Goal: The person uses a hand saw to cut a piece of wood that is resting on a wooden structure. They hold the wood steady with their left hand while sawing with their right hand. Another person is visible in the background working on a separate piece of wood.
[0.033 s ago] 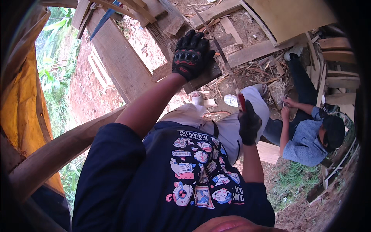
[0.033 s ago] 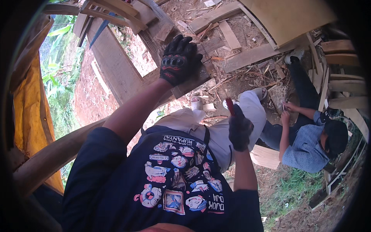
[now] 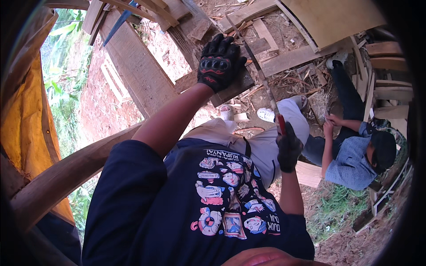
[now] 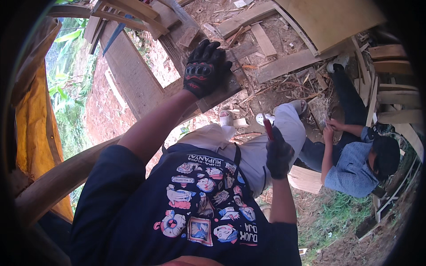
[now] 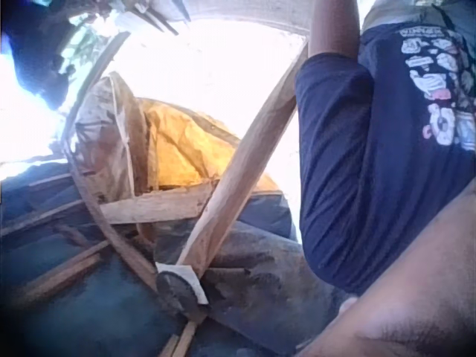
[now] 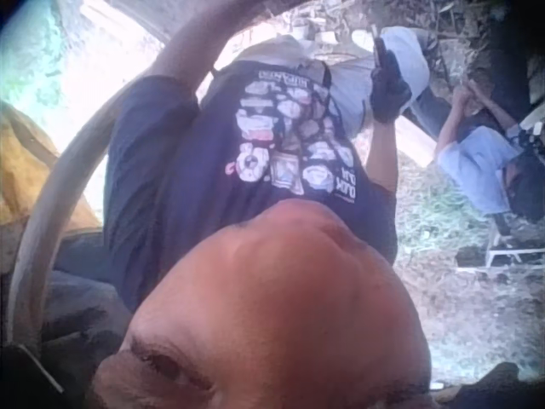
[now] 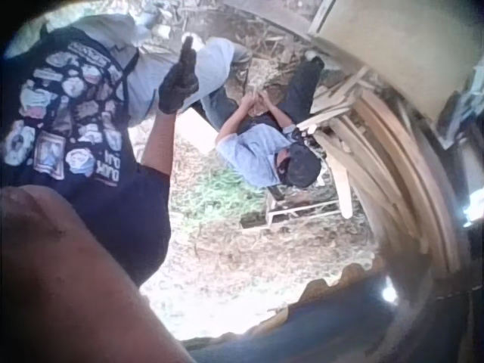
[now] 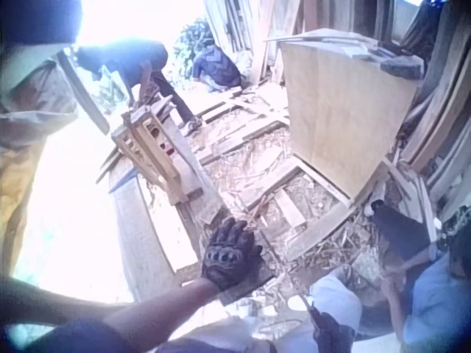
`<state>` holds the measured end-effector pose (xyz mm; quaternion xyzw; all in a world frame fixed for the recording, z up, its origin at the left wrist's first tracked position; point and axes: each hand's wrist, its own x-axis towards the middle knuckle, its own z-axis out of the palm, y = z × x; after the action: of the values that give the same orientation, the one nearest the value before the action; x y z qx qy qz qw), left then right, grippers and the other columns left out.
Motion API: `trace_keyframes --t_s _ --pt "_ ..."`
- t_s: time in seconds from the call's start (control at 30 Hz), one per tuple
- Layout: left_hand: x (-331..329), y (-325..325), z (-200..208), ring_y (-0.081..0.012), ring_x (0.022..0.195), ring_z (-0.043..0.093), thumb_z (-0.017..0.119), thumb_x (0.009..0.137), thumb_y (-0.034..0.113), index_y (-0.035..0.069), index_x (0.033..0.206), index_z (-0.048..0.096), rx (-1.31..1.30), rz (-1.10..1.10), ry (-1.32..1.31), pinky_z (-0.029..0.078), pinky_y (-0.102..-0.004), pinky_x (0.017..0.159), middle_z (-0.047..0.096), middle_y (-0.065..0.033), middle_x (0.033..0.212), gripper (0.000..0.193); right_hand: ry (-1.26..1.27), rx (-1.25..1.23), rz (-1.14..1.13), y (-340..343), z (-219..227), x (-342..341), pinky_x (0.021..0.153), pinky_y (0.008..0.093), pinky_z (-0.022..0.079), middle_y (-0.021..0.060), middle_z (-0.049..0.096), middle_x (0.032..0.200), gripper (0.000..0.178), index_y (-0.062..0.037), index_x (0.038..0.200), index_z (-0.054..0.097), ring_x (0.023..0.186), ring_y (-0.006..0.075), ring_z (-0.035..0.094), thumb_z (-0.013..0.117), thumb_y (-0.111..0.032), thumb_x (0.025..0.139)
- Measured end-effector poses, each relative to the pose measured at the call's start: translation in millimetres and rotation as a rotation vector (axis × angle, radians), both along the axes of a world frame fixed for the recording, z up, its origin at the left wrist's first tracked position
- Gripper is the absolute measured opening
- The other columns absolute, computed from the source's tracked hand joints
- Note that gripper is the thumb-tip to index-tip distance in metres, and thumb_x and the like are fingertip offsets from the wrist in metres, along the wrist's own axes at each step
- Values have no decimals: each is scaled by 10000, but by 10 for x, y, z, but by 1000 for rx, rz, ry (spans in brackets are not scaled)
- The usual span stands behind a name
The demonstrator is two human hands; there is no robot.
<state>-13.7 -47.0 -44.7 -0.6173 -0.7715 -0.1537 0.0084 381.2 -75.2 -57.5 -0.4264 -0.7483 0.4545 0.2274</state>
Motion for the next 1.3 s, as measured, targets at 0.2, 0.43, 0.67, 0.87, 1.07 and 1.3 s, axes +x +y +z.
trace_keyframes --t_s 0.2,0.43,0.67,0.87,1.07,1.3 --pt "-6 37 34 -438 1539 487 696 1046 460 94 1360 724 -6 4 27 406 -598 1260 625 -157 1569 483 126 -274 -241 -400 821 537 600 341 494 73 720 748 502 -3 1484 710 602 156 648 688 -349 1121" --pt "-30 13 -27 -422 1539 496 715 1020 476 92 1366 722 46 11 -33 409 -582 1261 636 -171 1556 517 255 -175 -255 25 1205 -368 640 316 520 118 781 938 479 2 1488 705 691 130 686 731 -266 1092" --pt "-34 10 -11 -421 1548 486 695 1026 479 104 1356 723 16 5 -45 387 -575 1275 620 -175 1583 501 62 94 -40 642 1058 -1427 867 406 636 172 774 1389 463 -32 1472 700 1092 320 809 779 -111 1022" --pt "-41 -27 7 -434 1559 457 694 1029 491 115 1341 729 47 -14 -75 371 -601 1268 622 -174 1558 490 -95 209 55 584 1082 -1308 891 430 645 139 738 1466 385 -38 1396 726 1134 334 803 778 -97 1019" --pt "-30 -53 27 -445 1540 469 697 1027 512 117 1319 737 7 -56 -102 355 -628 1259 648 -163 1501 493 -257 460 125 382 1135 -1305 912 441 652 158 727 1476 333 -48 1370 742 1182 351 788 753 -89 1039" --pt "-23 -6 95 -434 1542 476 704 1022 516 102 1344 729 -22 -25 -114 349 -628 1259 643 -160 1517 524 -195 590 46 328 1169 -1559 889 438 644 181 805 1293 429 -54 1453 715 1077 367 814 763 -117 1031"
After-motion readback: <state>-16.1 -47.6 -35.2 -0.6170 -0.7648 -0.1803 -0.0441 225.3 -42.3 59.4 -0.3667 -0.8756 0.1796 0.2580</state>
